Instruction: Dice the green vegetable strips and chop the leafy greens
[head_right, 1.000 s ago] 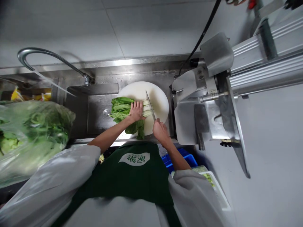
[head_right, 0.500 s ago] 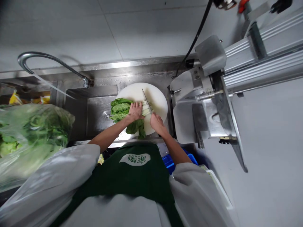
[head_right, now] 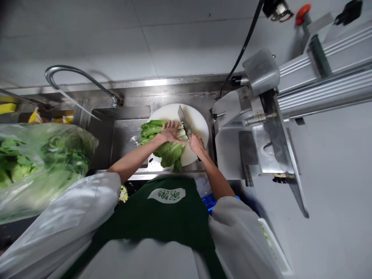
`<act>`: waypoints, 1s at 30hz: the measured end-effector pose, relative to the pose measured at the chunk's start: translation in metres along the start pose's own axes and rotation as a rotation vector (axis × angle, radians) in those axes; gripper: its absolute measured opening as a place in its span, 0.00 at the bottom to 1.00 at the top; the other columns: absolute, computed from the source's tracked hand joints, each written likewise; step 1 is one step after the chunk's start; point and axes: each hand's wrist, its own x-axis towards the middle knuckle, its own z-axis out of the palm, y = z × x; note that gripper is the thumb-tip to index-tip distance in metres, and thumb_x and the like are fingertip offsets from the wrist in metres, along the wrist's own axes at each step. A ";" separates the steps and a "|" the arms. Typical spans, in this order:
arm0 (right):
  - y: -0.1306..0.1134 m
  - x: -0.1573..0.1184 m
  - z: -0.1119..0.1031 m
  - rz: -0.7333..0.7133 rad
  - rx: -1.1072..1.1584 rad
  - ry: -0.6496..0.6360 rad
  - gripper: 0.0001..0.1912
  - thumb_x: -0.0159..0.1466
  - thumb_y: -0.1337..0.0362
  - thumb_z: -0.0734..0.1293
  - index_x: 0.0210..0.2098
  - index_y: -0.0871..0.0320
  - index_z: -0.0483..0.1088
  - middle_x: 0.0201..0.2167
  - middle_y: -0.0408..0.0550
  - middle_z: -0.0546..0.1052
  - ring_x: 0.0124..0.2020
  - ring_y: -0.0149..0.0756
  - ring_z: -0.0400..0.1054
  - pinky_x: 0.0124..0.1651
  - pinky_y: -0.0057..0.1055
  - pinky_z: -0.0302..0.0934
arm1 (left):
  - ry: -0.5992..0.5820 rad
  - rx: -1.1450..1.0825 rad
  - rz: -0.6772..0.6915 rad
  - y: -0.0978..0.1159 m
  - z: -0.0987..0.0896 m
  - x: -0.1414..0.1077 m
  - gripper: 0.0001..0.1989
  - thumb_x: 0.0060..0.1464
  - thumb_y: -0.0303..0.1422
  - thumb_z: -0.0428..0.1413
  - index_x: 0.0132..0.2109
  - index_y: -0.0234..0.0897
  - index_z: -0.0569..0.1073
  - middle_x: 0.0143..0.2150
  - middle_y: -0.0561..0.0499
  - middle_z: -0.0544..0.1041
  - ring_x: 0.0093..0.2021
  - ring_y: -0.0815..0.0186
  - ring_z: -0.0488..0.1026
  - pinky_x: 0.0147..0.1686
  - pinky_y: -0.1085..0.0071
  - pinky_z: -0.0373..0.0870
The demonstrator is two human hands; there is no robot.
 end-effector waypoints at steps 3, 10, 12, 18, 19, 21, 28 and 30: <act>0.002 -0.020 -0.008 0.010 -0.042 0.046 0.21 0.76 0.61 0.51 0.57 0.64 0.67 0.49 0.62 0.79 0.51 0.44 0.74 0.52 0.32 0.61 | -0.064 -0.106 -0.017 -0.046 -0.028 0.007 0.57 0.53 0.62 0.55 0.76 0.31 0.45 0.78 0.35 0.41 0.75 0.41 0.38 0.69 0.38 0.38; 0.002 -0.092 -0.006 -0.046 -0.141 0.090 0.21 0.76 0.59 0.48 0.55 0.64 0.66 0.39 0.61 0.81 0.41 0.47 0.77 0.44 0.34 0.63 | -0.178 -0.168 -0.043 -0.085 -0.018 -0.027 0.58 0.49 0.68 0.52 0.76 0.39 0.46 0.75 0.34 0.53 0.70 0.39 0.56 0.68 0.42 0.49; -0.002 -0.101 0.002 -0.095 -0.150 0.028 0.20 0.76 0.59 0.49 0.53 0.63 0.66 0.38 0.60 0.81 0.40 0.47 0.78 0.43 0.33 0.62 | -0.097 -0.150 -0.064 -0.076 -0.007 -0.039 0.62 0.47 0.67 0.54 0.76 0.35 0.42 0.74 0.31 0.53 0.71 0.36 0.55 0.68 0.41 0.48; -0.018 -0.095 0.027 -0.156 -0.158 -0.063 0.20 0.77 0.60 0.47 0.53 0.62 0.65 0.40 0.59 0.81 0.41 0.44 0.78 0.43 0.33 0.63 | -0.038 -0.142 -0.167 -0.088 0.011 -0.053 0.67 0.43 0.65 0.59 0.76 0.34 0.36 0.76 0.31 0.46 0.75 0.36 0.42 0.69 0.43 0.43; -0.020 -0.092 0.030 -0.160 -0.164 -0.065 0.20 0.77 0.60 0.47 0.53 0.62 0.65 0.41 0.59 0.81 0.41 0.44 0.78 0.44 0.33 0.64 | -0.062 -0.149 -0.188 -0.091 0.014 -0.054 0.67 0.42 0.65 0.59 0.76 0.35 0.37 0.76 0.31 0.45 0.75 0.35 0.39 0.69 0.41 0.42; -0.024 -0.085 0.034 -0.166 -0.179 -0.073 0.21 0.77 0.60 0.47 0.53 0.62 0.65 0.41 0.60 0.81 0.41 0.44 0.78 0.45 0.34 0.64 | -0.095 -0.174 -0.215 -0.093 0.020 -0.055 0.67 0.41 0.64 0.61 0.76 0.37 0.37 0.77 0.32 0.43 0.75 0.34 0.39 0.68 0.38 0.43; -0.039 -0.059 0.038 -0.205 -0.224 -0.111 0.20 0.76 0.63 0.49 0.55 0.65 0.66 0.42 0.61 0.80 0.44 0.43 0.77 0.47 0.33 0.65 | -0.020 -0.170 -0.276 -0.073 0.050 -0.050 0.64 0.46 0.58 0.63 0.77 0.36 0.38 0.77 0.30 0.41 0.74 0.34 0.44 0.67 0.41 0.49; -0.051 -0.046 0.039 -0.197 -0.220 -0.142 0.19 0.75 0.67 0.51 0.58 0.68 0.64 0.44 0.62 0.80 0.46 0.42 0.76 0.48 0.32 0.65 | 0.008 -0.166 -0.279 -0.073 0.055 -0.048 0.61 0.48 0.56 0.63 0.76 0.35 0.40 0.76 0.30 0.43 0.74 0.36 0.46 0.67 0.42 0.50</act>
